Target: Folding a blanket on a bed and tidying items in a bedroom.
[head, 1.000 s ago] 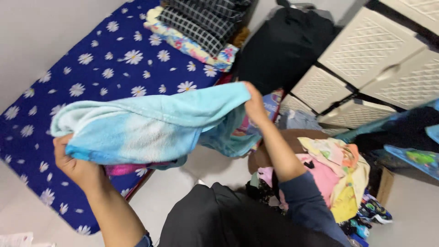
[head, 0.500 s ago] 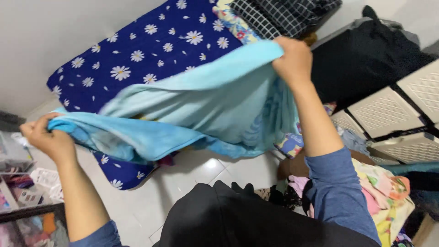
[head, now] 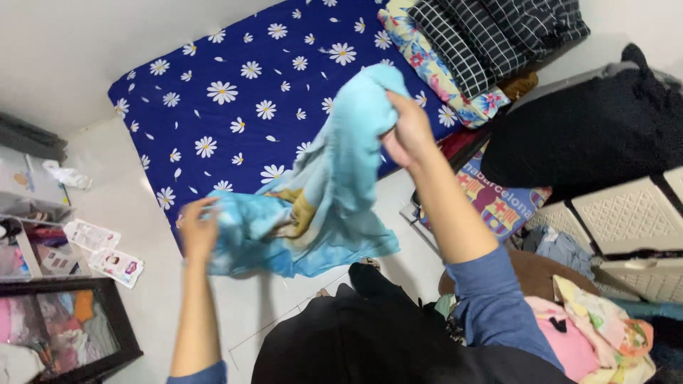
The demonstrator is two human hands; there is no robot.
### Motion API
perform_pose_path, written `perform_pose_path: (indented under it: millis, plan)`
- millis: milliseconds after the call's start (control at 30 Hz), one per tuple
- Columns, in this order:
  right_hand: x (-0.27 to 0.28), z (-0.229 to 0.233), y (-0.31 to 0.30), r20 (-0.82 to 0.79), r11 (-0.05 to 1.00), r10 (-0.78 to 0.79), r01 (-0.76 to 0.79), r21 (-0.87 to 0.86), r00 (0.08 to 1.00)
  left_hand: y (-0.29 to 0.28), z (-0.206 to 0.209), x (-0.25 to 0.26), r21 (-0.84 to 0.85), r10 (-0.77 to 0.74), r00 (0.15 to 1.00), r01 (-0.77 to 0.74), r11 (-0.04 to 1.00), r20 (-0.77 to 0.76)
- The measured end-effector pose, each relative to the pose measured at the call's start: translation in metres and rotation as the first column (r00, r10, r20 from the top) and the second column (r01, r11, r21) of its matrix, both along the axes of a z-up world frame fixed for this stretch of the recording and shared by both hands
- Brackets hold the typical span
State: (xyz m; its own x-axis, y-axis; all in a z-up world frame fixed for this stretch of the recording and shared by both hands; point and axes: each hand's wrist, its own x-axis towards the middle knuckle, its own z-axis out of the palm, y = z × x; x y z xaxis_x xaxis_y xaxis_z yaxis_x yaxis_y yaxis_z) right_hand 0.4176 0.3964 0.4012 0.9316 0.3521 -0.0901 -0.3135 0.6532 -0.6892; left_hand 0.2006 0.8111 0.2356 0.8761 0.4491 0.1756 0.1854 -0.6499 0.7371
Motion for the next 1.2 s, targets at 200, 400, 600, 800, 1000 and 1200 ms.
perform_pose_path:
  millis: [200, 400, 600, 800, 1000, 1200]
  plan:
    - [-0.026, 0.012, 0.051, -0.105, 0.993, 0.116, -0.111, 0.048, 0.988, -0.156, 0.025, 0.035, -0.206, -0.367, 0.93, 0.358, 0.911, -0.003]
    - [-0.039, -0.011, 0.055, 0.085, 0.97, 0.191, -0.175, -0.167, 0.978, -0.147, -0.003, 0.06, -0.433, -0.087, 0.919, 0.263, 0.862, 0.384]
    - [-0.047, -0.021, 0.062, 0.191, 0.814, 0.385, -0.234, -0.532, 0.903, -0.158, 0.063, 0.051, -0.513, -0.284, 0.925, 0.377, 0.771, 0.253]
    - [-0.013, -0.068, 0.041, 0.22, 0.525, 0.535, -0.117, -0.843, 0.815, -0.177, 0.101, 0.035, -0.667, -0.244, 0.939, 0.343, 0.661, 0.241]
    - [-0.034, -0.028, 0.069, 0.57, 0.583, 0.805, -0.046, -0.811, 0.167, -0.184, 0.149, 0.018, -0.336, -0.395, 0.907, 0.331, 0.882, -0.143]
    - [-0.044, -0.07, 0.091, 0.157, 0.139, 0.978, -0.133, -0.981, -0.137, -0.141, 0.128, -0.026, -0.393, -0.3, 0.952, 0.299, 0.87, 0.061]
